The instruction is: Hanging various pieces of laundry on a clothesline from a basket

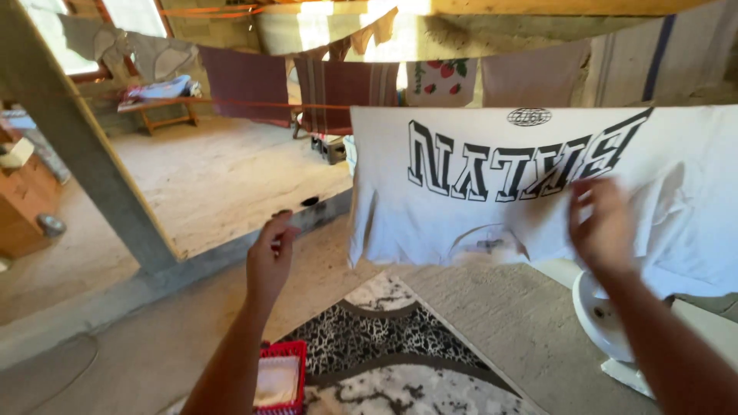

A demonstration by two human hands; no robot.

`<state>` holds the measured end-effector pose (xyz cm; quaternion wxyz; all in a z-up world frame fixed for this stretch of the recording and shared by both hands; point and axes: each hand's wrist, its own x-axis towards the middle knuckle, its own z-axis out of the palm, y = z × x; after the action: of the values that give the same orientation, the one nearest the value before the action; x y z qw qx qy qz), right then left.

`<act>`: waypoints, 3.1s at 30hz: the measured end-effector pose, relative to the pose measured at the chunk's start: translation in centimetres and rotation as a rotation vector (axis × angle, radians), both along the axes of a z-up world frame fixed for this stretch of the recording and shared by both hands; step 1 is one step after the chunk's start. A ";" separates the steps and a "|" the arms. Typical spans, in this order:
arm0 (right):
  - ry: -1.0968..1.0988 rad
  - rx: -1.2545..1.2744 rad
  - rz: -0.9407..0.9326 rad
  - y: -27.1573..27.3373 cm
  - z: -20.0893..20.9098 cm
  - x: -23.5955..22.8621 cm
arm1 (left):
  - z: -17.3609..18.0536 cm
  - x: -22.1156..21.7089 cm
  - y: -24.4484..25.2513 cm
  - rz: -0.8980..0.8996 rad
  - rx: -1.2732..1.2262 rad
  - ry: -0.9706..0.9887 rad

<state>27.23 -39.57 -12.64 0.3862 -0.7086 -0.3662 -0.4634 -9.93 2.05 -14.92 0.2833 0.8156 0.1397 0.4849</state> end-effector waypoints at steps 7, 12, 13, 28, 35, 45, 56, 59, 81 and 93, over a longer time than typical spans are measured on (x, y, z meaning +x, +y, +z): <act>0.348 -0.672 0.345 8.4 -16.0 -11.1 | -16.7 -7.7 -1.5 0.150 -0.294 0.162; 0.461 -0.896 0.454 10.7 -25.4 -16.7 | -29.9 -16.0 -3.1 0.242 -0.494 0.230; 0.450 -0.941 0.452 11.5 -27.2 -17.4 | -31.8 -17.6 -3.5 0.325 -0.511 0.285; 0.741 -1.513 0.744 27.2 -41.0 -33.6 | -45.8 -38.8 -4.4 0.682 -1.074 0.437; 0.893 -1.463 0.670 37.0 -48.2 -39.8 | -49.9 -46.3 0.6 0.757 -1.257 0.465; 0.967 -1.521 0.347 45.6 -51.1 -42.8 | -56.7 -45.3 5.4 0.660 -1.288 0.249; 1.033 -1.537 0.084 56.7 -67.1 -37.6 | -65.6 -44.2 9.8 0.762 -1.497 0.278; 1.167 -1.475 0.085 60.4 -71.2 -37.1 | -69.0 -44.3 11.0 0.803 -1.609 0.292; 1.318 -1.505 -0.241 70.3 -102.5 -34.9 | -85.3 -41.7 9.4 0.941 -1.971 0.230; 1.560 -1.207 -0.219 73.3 -97.8 -35.1 | -82.2 -39.6 11.8 0.970 -2.050 0.284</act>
<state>-7.83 33.68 -110.42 0.0484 -0.9229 -0.1167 0.3638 -49.49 13.85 -97.08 0.5801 0.1081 0.8006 0.1043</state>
